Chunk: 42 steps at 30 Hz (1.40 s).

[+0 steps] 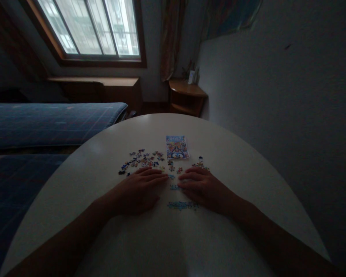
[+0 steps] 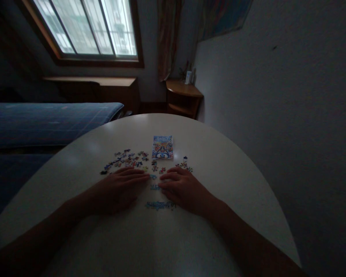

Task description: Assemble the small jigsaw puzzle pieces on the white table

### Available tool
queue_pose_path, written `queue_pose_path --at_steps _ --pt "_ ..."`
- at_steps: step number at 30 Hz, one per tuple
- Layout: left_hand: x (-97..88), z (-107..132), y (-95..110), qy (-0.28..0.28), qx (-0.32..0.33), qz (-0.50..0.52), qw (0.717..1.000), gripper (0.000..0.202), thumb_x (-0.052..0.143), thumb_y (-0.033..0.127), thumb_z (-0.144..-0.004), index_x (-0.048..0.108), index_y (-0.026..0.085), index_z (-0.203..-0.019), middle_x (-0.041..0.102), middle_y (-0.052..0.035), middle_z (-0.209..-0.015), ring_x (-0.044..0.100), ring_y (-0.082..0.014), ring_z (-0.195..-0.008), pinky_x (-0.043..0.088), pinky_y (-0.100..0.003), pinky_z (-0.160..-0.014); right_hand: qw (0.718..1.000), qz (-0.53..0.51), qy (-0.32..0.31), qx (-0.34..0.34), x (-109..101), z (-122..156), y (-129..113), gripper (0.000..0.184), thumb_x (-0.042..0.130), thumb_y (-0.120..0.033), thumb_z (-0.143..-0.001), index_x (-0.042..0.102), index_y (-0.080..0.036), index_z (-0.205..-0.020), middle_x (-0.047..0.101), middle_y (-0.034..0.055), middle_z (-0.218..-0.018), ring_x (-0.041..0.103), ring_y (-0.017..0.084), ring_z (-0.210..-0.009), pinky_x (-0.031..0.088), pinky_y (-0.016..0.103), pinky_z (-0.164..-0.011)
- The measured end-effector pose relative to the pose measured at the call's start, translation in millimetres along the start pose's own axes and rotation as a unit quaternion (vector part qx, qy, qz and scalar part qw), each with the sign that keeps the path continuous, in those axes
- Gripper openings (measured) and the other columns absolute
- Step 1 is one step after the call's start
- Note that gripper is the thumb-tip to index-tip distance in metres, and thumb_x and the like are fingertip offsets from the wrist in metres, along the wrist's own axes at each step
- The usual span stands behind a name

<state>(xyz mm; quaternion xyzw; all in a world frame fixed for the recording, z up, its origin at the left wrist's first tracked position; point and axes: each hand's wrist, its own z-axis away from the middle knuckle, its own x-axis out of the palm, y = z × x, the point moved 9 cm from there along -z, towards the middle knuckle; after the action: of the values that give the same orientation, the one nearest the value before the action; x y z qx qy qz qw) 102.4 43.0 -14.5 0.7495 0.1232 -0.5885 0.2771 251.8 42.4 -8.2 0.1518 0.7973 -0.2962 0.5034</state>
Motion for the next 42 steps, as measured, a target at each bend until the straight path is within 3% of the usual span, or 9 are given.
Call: queue_pose_path --at_steps 9,15,33,42 --pt "-10.0 4 -4 0.06 0.013 -0.002 0.998 0.042 0.054 0.024 -0.091 0.053 0.022 -0.133 0.064 -0.007 -0.132 0.057 -0.023 -0.123 0.045 -0.044 -0.107 1.0 -0.016 -0.003 0.002 2 -2 -7 0.037 0.057 -0.031 -0.094 0.059 -0.02 -0.13 0.066 0.0085 -0.129 0.053 0.025 -0.127 0.044 0.047 -0.106" --pt "-10.0 1 -1 0.058 0.025 -0.002 0.998 0.037 0.055 0.025 -0.091 0.058 0.023 -0.128 0.066 -0.0061 -0.128 0.061 -0.0222 -0.117 0.045 -0.043 -0.106 0.999 -0.01 -0.03 0.002 6 -3 -8 0.04 0.056 -0.035 -0.095 0.06 -0.021 -0.132 0.064 0.0093 -0.133 0.05 0.027 -0.131 0.042 0.049 -0.107" --pt "-0.3 0 -1 0.042 0.033 -0.03 0.998 0.038 0.056 0.023 -0.089 0.059 0.021 -0.127 0.062 -0.007 -0.134 0.051 -0.0259 -0.127 0.043 -0.045 -0.109 0.999 -0.005 -0.034 0.016 8 -2 -6 0.04 0.056 -0.037 -0.095 0.06 -0.018 -0.13 0.063 0.0093 -0.134 0.049 0.028 -0.132 0.041 0.049 -0.108" --pt "-2.9 -2 1 0.048 0.038 -0.031 0.998 0.035 0.055 0.02 -0.089 0.061 0.021 -0.123 0.064 -0.0066 -0.131 0.054 -0.0251 -0.124 0.045 -0.046 -0.107 0.999 -0.011 -0.026 0.015 6 -2 -7 0.039 0.057 -0.036 -0.094 0.061 -0.02 -0.13 0.064 0.0093 -0.132 0.05 0.027 -0.131 0.041 0.049 -0.108"
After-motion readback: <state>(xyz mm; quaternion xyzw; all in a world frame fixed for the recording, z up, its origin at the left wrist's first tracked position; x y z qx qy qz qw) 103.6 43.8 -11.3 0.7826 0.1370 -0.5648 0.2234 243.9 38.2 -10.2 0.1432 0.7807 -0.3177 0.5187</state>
